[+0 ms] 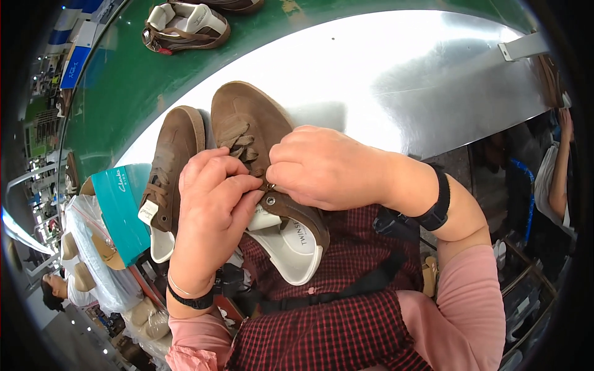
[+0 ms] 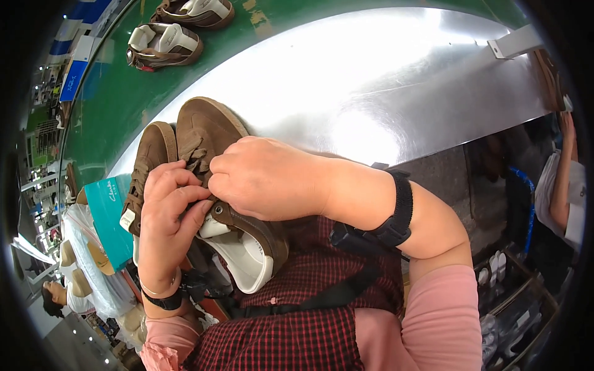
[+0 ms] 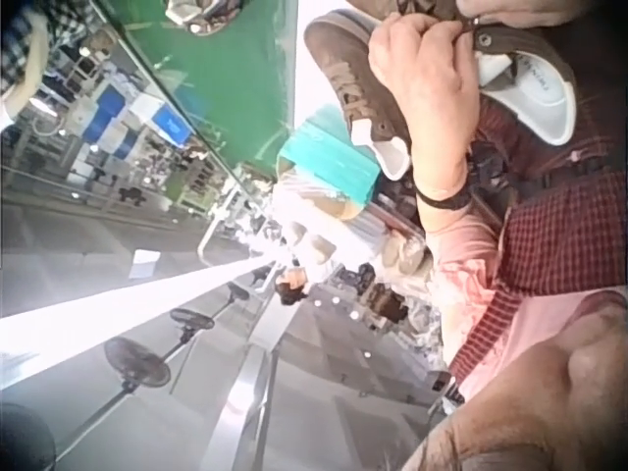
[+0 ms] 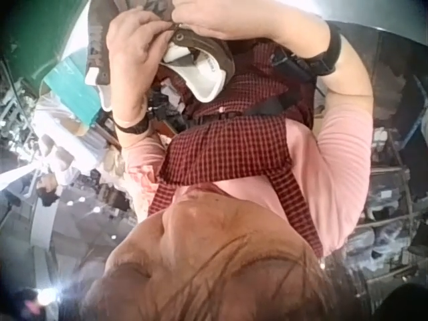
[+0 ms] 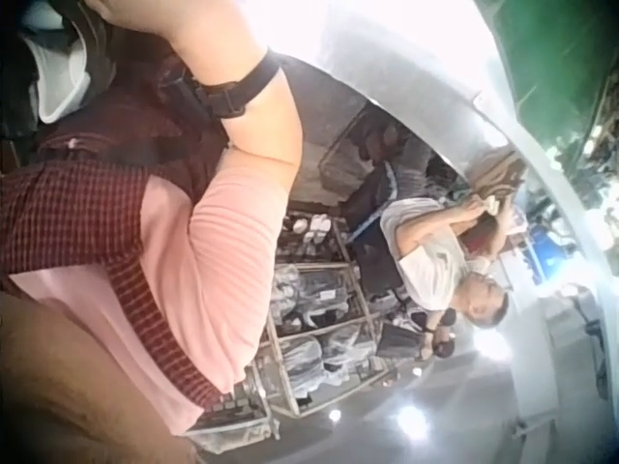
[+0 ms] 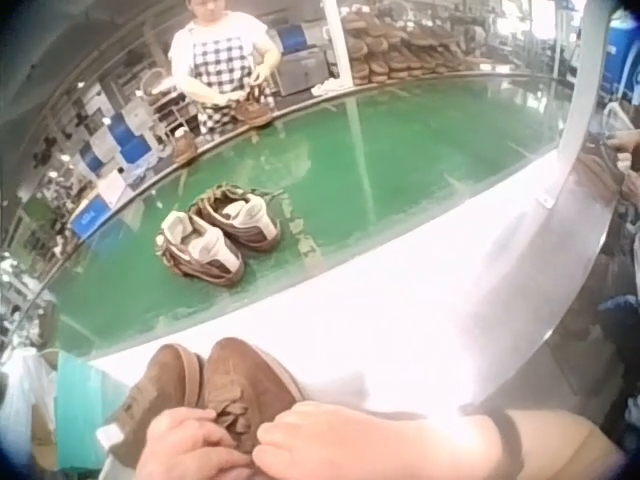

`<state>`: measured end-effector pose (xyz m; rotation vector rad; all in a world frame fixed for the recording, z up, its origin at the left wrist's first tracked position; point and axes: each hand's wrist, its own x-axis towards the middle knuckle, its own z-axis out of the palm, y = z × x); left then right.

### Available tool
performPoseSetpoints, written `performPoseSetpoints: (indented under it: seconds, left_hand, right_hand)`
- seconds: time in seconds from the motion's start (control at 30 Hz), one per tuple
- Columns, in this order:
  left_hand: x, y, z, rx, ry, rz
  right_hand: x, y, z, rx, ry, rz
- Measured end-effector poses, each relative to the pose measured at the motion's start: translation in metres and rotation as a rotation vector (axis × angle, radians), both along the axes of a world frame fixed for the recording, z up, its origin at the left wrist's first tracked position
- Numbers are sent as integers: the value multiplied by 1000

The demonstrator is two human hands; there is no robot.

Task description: Lacing and tying shoes on an assembly line.

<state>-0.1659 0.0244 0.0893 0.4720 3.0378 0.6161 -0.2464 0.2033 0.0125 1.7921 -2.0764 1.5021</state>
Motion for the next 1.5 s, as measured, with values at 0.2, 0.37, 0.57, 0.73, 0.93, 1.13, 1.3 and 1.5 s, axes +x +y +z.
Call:
performPoseSetpoints:
  seconds: [0.2,0.37,0.57,0.73,0.93,1.13,1.3,1.5]
  left_hand:
    - [0,-2,3,38,-25,-24]
    - [2,-5,2,63,-46,-7]
    - [1,-1,-5,39,48,-20]
    - [0,-13,-16,294,-27,36]
    - [-2,-17,-17,369,-99,39]
    - [-2,-16,-7,345,-178,-9]
    - [-1,-14,-6,191,-161,-20]
    - [-9,-23,-9,322,-193,-96]
  right_hand:
    - [1,0,3,-20,-6,-2]
    - [0,1,3,-20,-4,0]
    - [0,-2,9,5,20,21]
    - [-2,-5,14,70,73,44]
    - [0,-7,16,99,71,61]
    - [0,-7,12,107,30,67]
    - [2,-7,8,104,0,68]
    - [2,-7,3,57,8,65]
